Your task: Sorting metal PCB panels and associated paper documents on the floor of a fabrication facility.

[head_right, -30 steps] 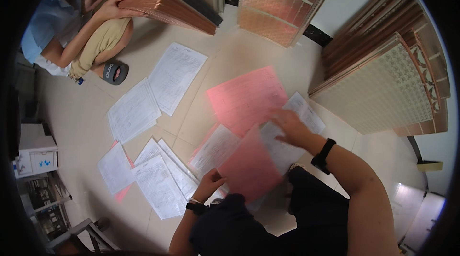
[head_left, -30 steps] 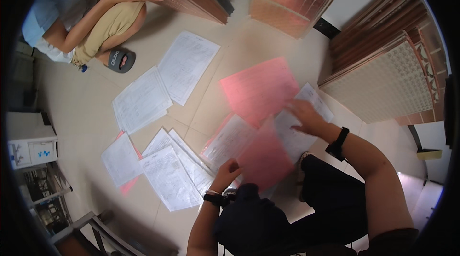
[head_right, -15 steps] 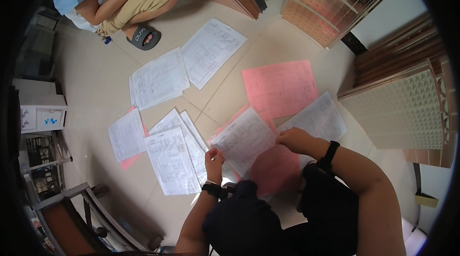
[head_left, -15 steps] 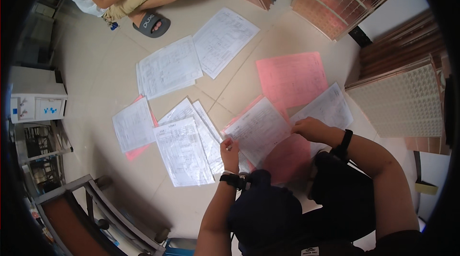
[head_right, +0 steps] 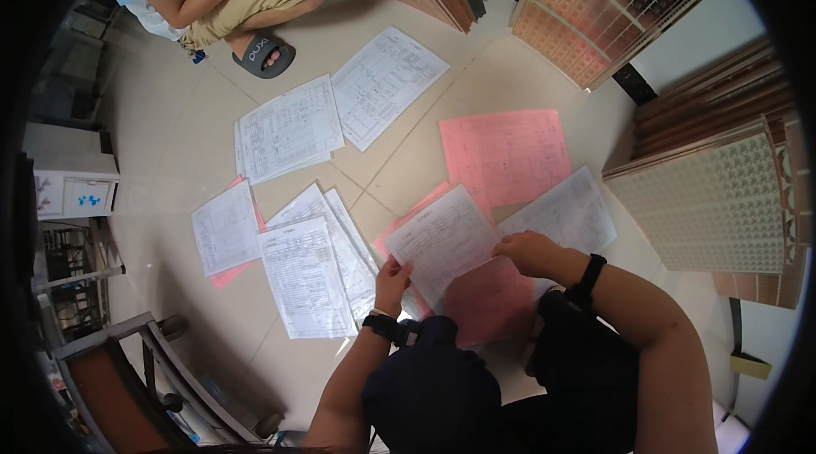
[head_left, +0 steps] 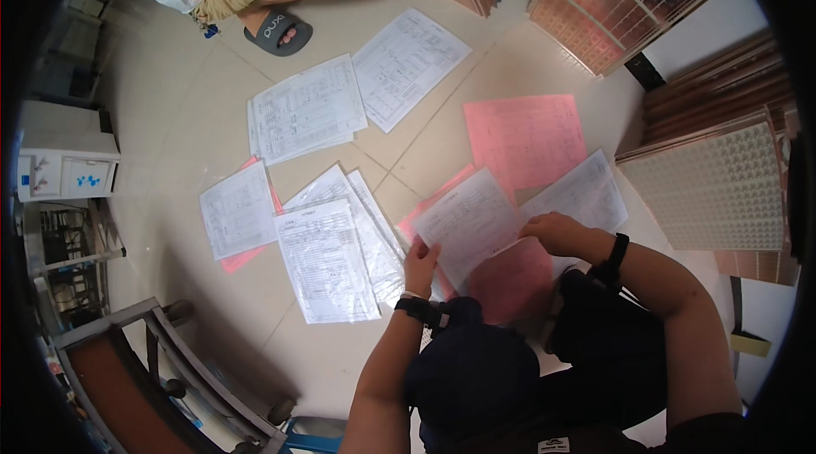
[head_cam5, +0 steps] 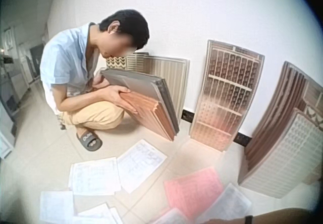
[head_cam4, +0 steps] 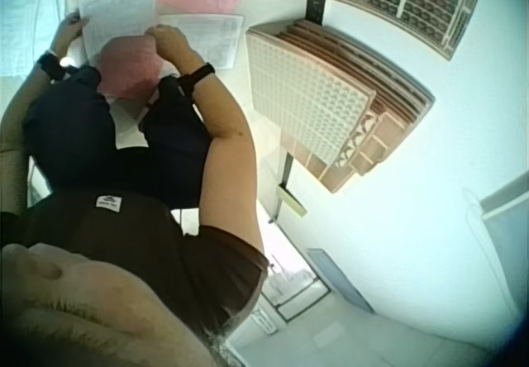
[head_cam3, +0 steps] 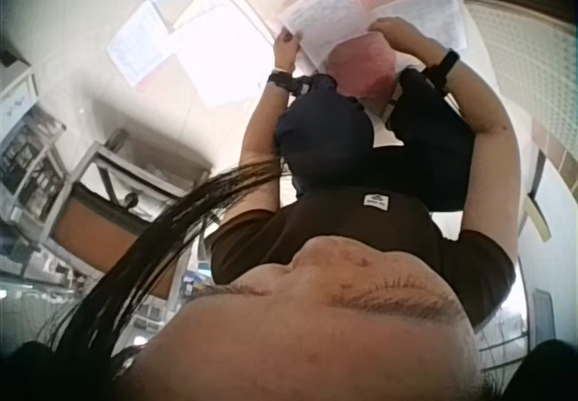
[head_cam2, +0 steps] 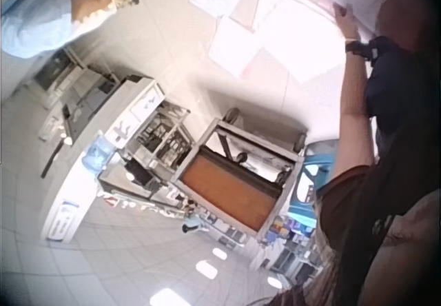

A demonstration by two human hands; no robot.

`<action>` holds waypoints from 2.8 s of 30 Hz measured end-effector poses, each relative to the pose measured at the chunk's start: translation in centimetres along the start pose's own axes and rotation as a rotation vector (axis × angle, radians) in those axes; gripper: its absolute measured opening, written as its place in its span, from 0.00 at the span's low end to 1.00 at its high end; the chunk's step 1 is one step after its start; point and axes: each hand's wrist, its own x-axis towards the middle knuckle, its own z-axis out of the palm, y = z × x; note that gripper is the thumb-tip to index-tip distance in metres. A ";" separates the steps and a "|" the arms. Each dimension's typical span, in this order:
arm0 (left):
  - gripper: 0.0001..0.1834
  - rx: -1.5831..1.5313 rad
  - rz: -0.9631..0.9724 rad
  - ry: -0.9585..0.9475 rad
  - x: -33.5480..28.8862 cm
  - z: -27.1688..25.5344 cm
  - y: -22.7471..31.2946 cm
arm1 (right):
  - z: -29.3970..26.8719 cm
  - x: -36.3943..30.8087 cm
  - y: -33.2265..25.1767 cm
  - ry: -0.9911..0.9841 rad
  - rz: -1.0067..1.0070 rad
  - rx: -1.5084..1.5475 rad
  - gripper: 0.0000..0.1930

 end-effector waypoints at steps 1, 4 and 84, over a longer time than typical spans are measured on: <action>0.14 0.206 0.130 -0.061 -0.3 0.2 0.4 | -0.1 0.2 -0.4 -0.037 0.009 -0.001 0.15; 0.12 0.469 0.304 -0.146 -0.3 1.2 -0.2 | -0.6 0.5 -1.5 0.153 -0.081 -0.015 0.11; 0.08 0.971 0.564 0.082 1.8 -2.5 3.4 | -5.2 -0.6 0.3 0.061 0.002 0.153 0.05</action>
